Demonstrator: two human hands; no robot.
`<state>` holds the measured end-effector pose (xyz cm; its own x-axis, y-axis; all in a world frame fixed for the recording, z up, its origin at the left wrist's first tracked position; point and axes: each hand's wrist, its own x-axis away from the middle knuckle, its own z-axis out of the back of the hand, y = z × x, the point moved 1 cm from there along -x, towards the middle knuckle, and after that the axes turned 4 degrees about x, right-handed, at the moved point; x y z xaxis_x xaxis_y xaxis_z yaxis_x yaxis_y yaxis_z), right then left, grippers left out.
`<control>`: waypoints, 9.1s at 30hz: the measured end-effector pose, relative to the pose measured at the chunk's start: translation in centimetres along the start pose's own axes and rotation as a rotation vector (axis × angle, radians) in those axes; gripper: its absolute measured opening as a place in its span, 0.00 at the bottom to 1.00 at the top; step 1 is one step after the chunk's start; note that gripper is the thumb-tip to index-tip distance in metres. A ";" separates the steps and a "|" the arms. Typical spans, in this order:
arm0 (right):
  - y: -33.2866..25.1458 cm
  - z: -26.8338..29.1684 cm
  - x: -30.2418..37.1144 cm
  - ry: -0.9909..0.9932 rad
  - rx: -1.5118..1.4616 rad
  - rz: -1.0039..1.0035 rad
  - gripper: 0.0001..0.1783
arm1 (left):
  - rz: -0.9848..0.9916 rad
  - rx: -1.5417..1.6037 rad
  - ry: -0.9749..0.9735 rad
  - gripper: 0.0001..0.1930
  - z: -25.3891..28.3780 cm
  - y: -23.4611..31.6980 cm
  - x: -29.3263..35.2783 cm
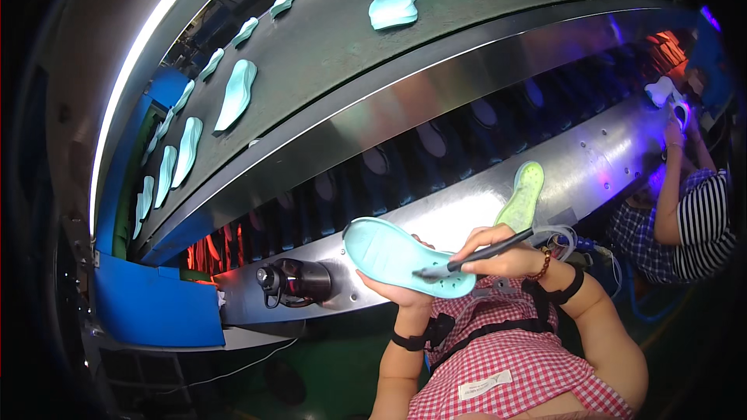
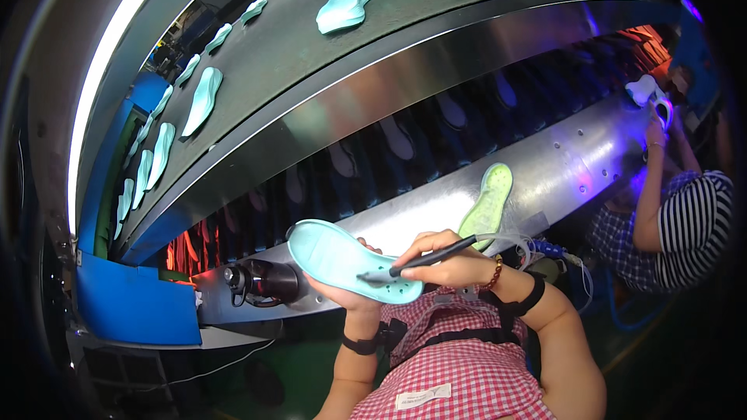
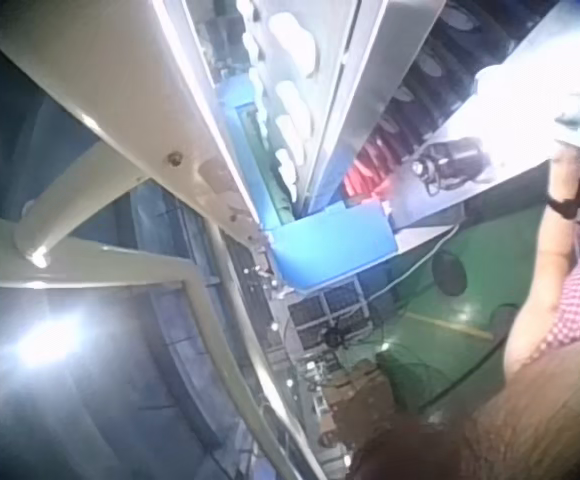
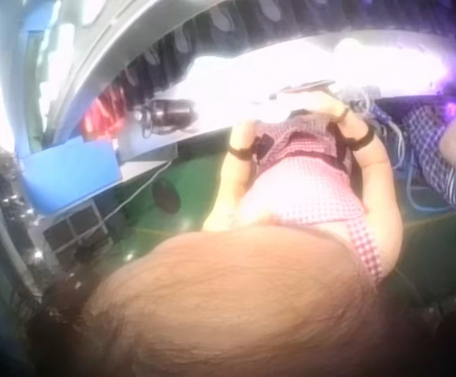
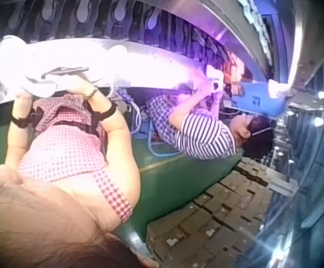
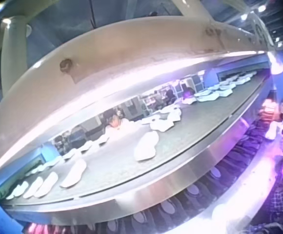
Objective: The recorder is using a brush to apply glue or a treatment liquid to light blue shoe soles before placing them on a conveyor belt.
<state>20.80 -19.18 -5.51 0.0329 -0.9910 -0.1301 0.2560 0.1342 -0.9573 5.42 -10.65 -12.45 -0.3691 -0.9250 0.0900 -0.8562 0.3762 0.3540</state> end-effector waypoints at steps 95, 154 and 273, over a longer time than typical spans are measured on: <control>-1.8 3.1 1.7 0.037 0.272 0.293 0.11 | 0.158 0.026 -0.046 0.41 -1.9 -2.5 2.1; -2.2 6.0 1.5 -0.534 0.066 0.285 0.11 | 0.626 -0.266 -0.151 0.26 -4.8 -0.2 1.8; 3.7 4.4 2.2 0.054 0.473 0.352 0.10 | 0.242 -0.159 0.042 0.36 1.4 -10.1 0.4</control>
<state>26.11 -20.89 -8.19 0.1482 -0.8839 -0.4435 0.6419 0.4271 -0.6368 13.43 -14.73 -17.28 -0.5375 -0.8122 0.2267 -0.6765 0.5758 0.4591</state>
